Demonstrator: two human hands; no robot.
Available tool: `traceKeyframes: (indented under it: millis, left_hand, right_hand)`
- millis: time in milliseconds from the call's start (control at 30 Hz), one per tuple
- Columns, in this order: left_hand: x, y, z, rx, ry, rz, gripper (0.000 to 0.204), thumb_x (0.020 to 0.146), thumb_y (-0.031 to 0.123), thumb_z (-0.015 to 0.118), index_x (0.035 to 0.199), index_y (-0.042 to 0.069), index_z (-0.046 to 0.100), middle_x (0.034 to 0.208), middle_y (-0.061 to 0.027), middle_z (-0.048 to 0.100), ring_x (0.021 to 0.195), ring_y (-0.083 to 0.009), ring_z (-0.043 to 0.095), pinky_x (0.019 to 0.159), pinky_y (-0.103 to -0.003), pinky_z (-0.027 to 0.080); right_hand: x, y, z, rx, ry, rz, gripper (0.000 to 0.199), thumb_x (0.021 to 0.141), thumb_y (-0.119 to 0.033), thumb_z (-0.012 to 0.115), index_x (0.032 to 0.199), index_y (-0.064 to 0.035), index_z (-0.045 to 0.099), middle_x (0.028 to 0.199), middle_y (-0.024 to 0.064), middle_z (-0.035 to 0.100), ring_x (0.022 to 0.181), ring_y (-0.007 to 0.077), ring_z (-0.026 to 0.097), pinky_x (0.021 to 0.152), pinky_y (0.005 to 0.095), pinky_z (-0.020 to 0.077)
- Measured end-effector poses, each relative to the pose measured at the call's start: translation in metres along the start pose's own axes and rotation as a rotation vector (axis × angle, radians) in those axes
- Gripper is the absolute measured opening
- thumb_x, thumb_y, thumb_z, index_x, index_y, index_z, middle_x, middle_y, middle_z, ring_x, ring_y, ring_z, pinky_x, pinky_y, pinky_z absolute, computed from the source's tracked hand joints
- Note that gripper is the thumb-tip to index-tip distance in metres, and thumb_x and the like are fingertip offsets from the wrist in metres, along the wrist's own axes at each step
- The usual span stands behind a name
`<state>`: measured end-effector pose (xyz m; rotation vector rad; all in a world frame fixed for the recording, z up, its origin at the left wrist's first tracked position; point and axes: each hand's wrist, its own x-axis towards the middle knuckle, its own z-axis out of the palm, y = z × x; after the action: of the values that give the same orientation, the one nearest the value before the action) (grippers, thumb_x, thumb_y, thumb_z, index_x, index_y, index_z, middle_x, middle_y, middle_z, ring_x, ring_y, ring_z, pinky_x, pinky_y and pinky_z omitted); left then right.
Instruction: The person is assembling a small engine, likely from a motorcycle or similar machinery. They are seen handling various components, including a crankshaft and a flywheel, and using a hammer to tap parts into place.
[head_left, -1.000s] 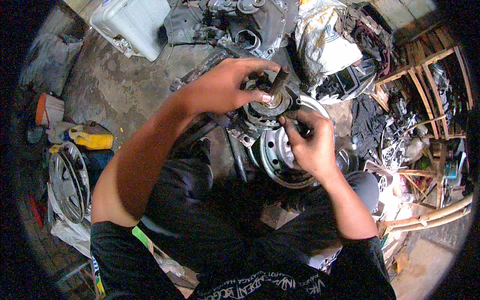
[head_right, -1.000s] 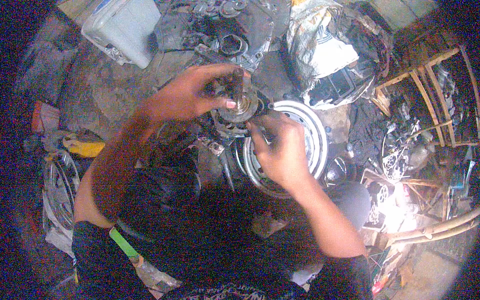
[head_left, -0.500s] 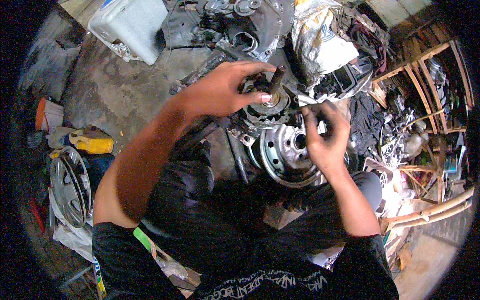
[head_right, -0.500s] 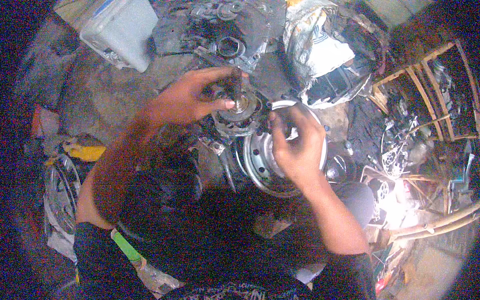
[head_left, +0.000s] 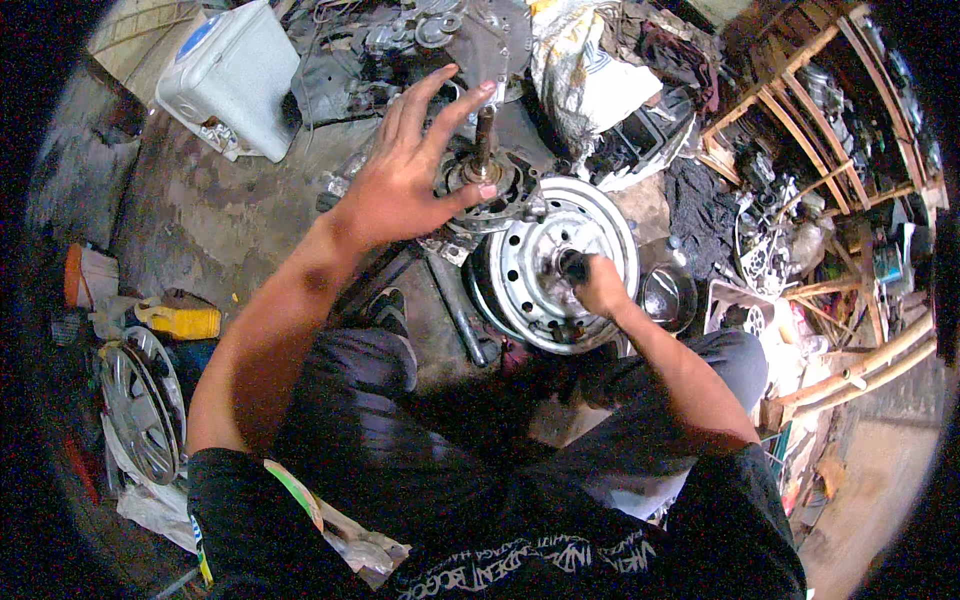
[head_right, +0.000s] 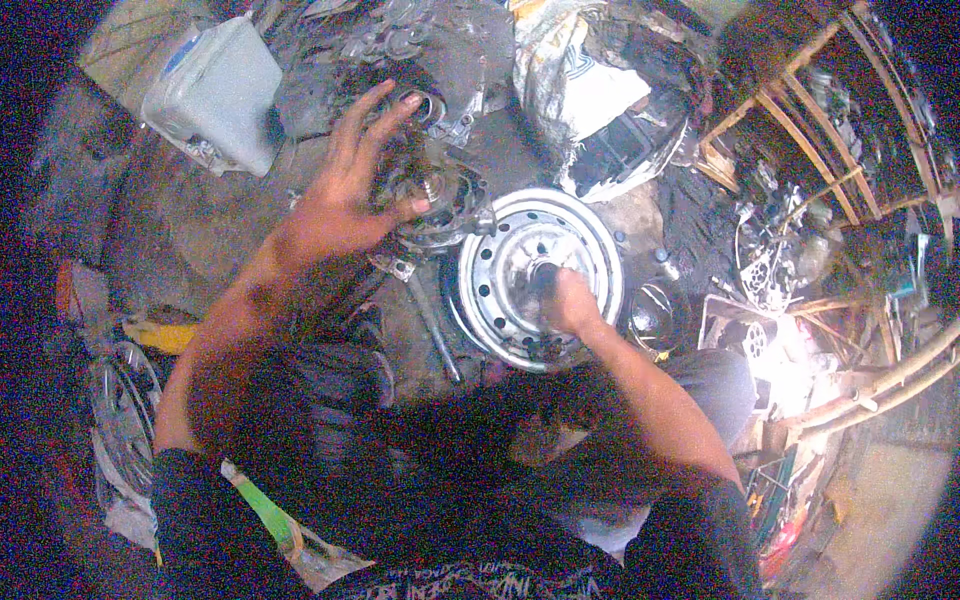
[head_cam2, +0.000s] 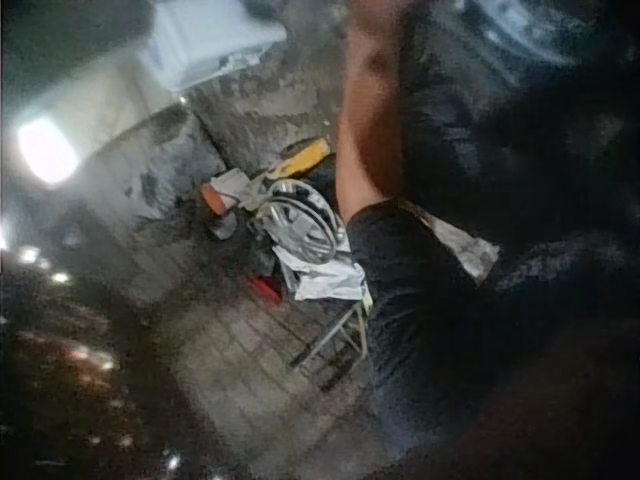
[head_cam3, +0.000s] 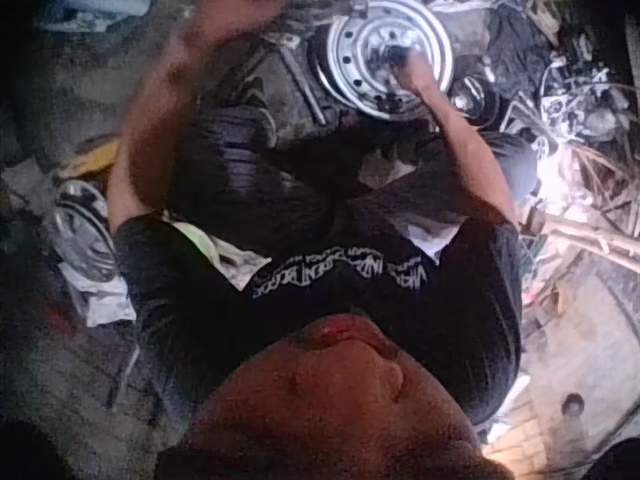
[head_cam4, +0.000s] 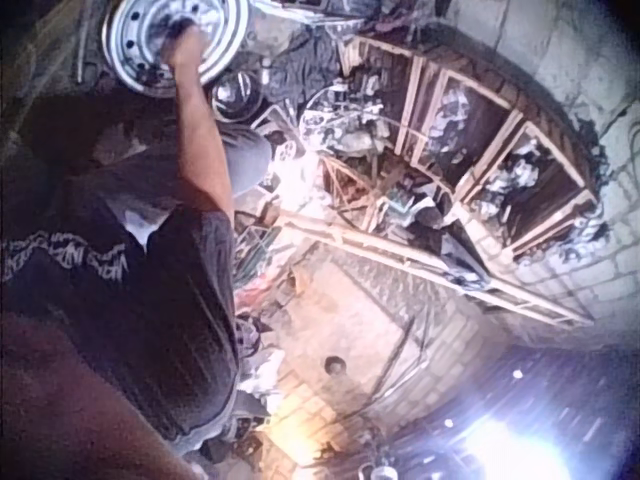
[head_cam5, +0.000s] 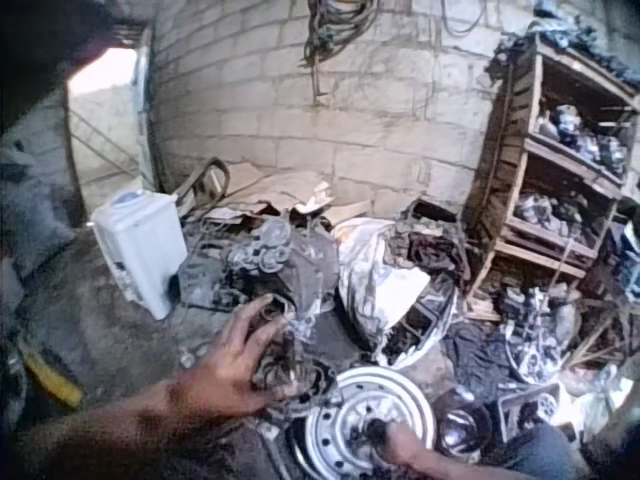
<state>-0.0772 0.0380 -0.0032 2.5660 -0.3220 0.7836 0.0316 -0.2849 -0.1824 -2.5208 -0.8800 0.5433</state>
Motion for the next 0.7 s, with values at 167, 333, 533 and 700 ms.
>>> traceKeyframes:
  millis: [167,333,533,700]
  left_hand:
    - [-0.007,0.024,0.002,0.066,0.052,0.139,0.087,0.076,0.04,0.083,0.152,0.026,0.042,0.157,-0.0203,0.031,0.143,-0.0454,0.032,0.117,-0.062,0.026]
    - [-0.005,0.045,0.011,0.087,0.079,0.227,0.077,0.08,0.043,0.079,0.148,0.027,0.048,0.157,-0.0197,0.033,0.146,-0.0449,0.029,0.119,-0.063,0.023]
    - [-0.009,0.075,0.027,0.091,-0.029,0.314,0.08,0.068,0.032,0.088,0.141,0.028,0.055,0.155,-0.0203,0.036,0.145,-0.048,0.03,0.119,-0.062,0.025]
    - [-0.003,0.089,0.048,0.049,-0.102,0.318,0.063,0.081,0.035,0.079,0.141,0.028,0.059,0.154,-0.0169,0.038,0.143,-0.0439,0.033,0.119,-0.062,0.025]
  right_hand:
    - [-0.032,0.007,0.024,0.027,-0.081,0.124,0.039,0.072,-0.017,0.08,0.105,0.0023,0.07,0.101,0.0287,0.071,0.099,0.0425,0.069,0.089,0.0499,0.0545]
    - [-0.059,0.02,0.05,0.278,0.226,0.235,0.031,0.078,-0.006,0.069,0.109,0.0003,0.072,0.103,0.0255,0.072,0.102,0.0426,0.068,0.093,0.0468,0.0528]
    - [-0.073,0.06,0.059,0.205,0.31,0.154,0.03,0.082,-0.007,0.069,0.11,0.0018,0.07,0.106,0.0275,0.07,0.105,0.0429,0.067,0.095,0.0472,0.0512]
    - [-0.072,0.103,0.033,0.096,0.592,0.381,0.042,0.086,-0.017,0.069,0.124,0.0013,0.061,0.122,0.0284,0.063,0.114,0.0445,0.059,0.101,0.0488,0.0464]
